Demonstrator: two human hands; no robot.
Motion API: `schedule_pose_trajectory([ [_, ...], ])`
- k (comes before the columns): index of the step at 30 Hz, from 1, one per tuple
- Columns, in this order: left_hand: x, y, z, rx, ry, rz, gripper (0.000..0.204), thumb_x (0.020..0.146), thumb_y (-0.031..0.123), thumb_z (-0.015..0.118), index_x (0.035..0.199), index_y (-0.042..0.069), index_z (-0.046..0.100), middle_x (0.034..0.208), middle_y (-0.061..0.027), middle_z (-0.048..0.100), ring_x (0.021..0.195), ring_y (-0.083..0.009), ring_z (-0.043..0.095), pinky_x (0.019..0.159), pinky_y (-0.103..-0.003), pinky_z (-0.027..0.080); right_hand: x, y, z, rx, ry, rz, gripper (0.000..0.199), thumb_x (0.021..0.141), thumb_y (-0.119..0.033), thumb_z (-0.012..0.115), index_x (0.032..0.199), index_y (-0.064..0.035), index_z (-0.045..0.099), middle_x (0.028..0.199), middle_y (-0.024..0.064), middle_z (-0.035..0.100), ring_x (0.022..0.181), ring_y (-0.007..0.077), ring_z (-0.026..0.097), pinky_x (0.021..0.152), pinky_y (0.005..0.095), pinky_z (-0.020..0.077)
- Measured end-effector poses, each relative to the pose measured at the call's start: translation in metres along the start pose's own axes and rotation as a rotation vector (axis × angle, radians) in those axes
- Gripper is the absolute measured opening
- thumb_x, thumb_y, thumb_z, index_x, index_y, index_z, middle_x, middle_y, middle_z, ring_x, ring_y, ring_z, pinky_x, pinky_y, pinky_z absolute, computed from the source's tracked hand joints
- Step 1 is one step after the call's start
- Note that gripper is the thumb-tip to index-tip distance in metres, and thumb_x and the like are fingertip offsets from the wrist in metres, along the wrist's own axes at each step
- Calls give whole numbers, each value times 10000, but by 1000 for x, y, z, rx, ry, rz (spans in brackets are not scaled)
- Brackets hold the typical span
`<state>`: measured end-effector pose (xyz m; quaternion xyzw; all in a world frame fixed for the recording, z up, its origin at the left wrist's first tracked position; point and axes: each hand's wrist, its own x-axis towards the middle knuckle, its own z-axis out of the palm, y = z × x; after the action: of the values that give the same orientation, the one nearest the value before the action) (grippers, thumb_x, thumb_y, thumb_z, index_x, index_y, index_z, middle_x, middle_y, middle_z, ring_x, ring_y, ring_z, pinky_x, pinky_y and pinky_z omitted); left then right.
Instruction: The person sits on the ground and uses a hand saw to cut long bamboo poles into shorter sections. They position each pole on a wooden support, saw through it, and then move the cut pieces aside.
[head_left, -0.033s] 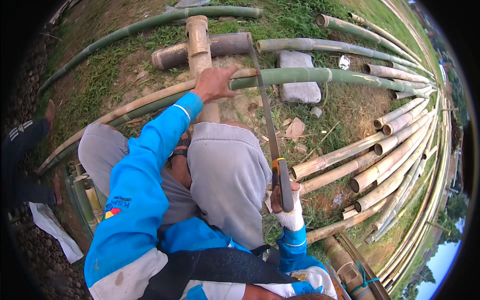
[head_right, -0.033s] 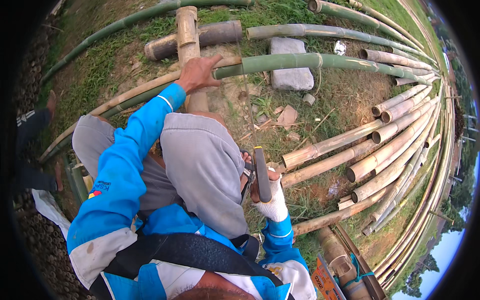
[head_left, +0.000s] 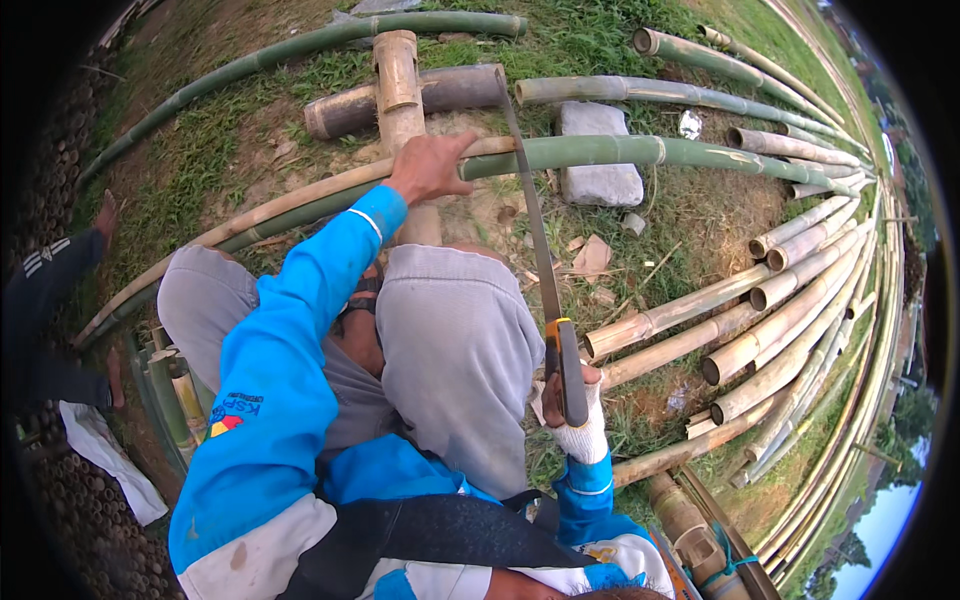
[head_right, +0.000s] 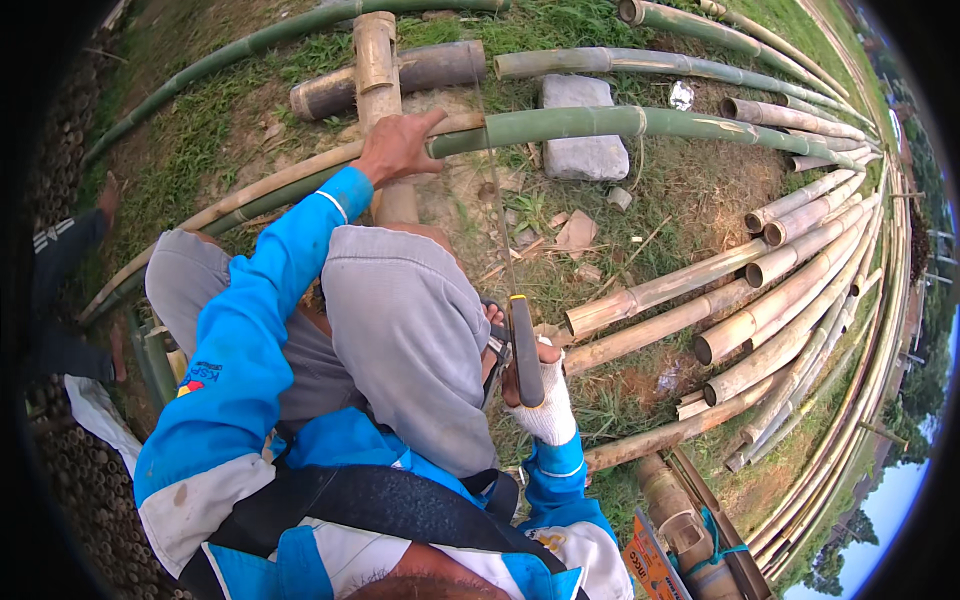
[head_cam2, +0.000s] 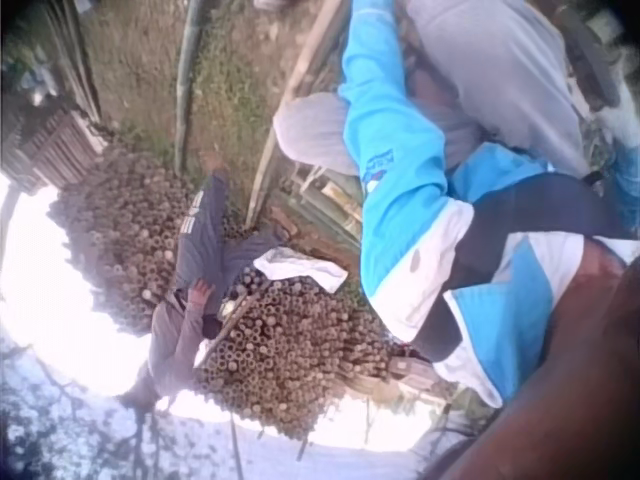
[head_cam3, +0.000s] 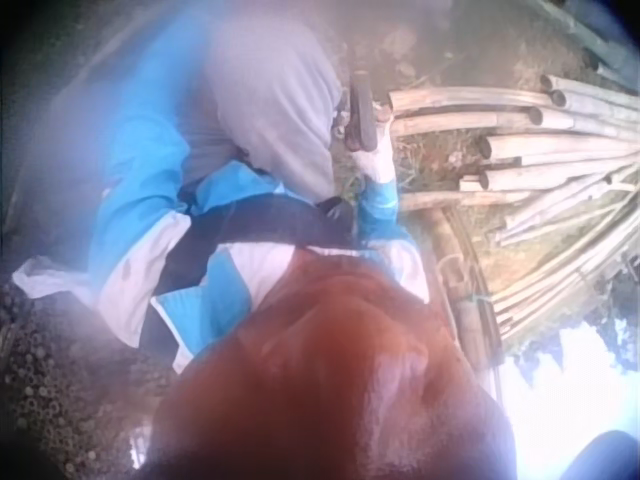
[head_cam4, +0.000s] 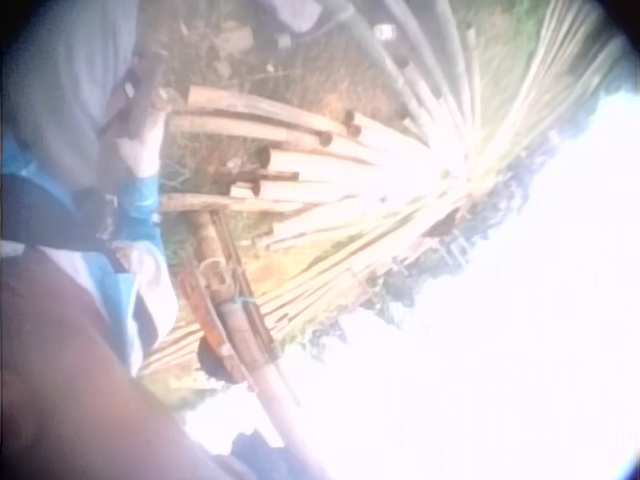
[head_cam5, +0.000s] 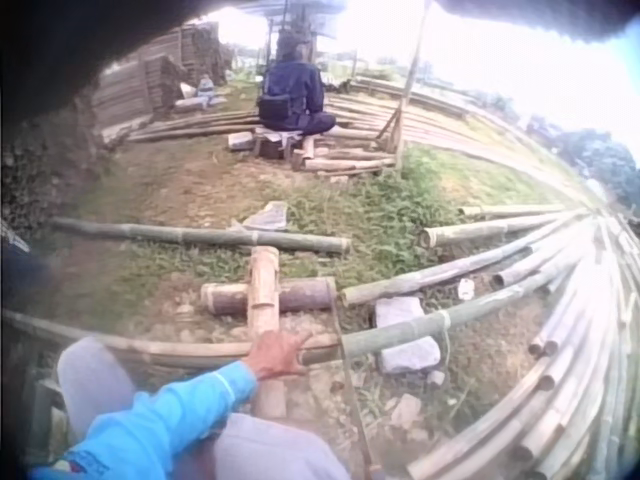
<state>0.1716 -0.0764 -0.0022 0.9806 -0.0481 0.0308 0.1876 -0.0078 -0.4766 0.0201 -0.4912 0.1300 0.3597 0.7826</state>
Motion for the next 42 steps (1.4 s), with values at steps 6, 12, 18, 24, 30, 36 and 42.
schedule_pose_trajectory([
  [6, 4, 3, 2, -12, 8, -26, 724, 710, 425, 907, 1307, 135, 617, 1007, -208, 777, 925, -439, 751, 805, -547, 591, 126, -52, 50, -720, -93, -609, 485, 986, -24, 681, 1424, -74, 480, 1163, 48, 542, 1027, 104, 557, 925, 273, 523],
  [12, 13, -4, -6, -2, -48, 20, 749, 699, 466, 913, 1285, 101, 623, 1021, -228, 776, 953, -457, 745, 838, -569, 588, 143, -81, 76, -791, -115, -699, 487, 996, -26, 713, 1419, -78, 477, 1098, -9, 545, 973, 78, 538, 880, 274, 511],
  [18, 8, -15, -7, 7, -68, -7, 760, 700, 463, 887, 1299, 85, 611, 1016, -260, 769, 950, -474, 740, 840, -573, 585, 18, -18, 35, -539, 5, -295, 322, 1025, -56, 687, 1295, -41, 514, 1116, 68, 601, 960, 132, 614, 907, 291, 528],
  [24, 8, -11, -5, -19, -60, 27, 823, 771, 521, 866, 1424, 114, 572, 1103, -276, 753, 986, -488, 727, 873, -577, 576, 75, -43, 50, -755, -31, -624, 397, 1006, -48, 693, 1349, -78, 496, 1081, 13, 537, 943, 99, 534, 865, 285, 518],
  [30, -4, -18, -18, -26, 219, 83, 867, 843, 637, 820, 1505, 143, 558, 1296, -181, 652, 1216, -400, 644, 1020, -527, 543, 117, -51, 63, -737, -16, -665, 480, 1010, -83, 722, 1422, -58, 477, 1128, 29, 559, 1000, 101, 561, 874, 291, 525],
  [36, 7, -8, 1, 61, 314, 322, 855, 819, 481, 907, 1491, 93, 546, 1261, -173, 654, 1200, -386, 627, 1021, -524, 530, 114, -24, 42, -677, 95, -732, 509, 988, -25, 716, 1443, -42, 488, 1176, 95, 602, 1013, 157, 616, 888, 314, 539],
  [42, 13, 21, 35, 87, 42, -11, 848, 759, 345, 930, 1462, 73, 541, 1193, -203, 725, 1096, -431, 712, 932, -533, 577, 87, -54, 92, -786, 159, -875, 517, 952, 36, 640, 1448, -47, 518, 1089, 72, 599, 914, 139, 591, 828, 308, 525],
])
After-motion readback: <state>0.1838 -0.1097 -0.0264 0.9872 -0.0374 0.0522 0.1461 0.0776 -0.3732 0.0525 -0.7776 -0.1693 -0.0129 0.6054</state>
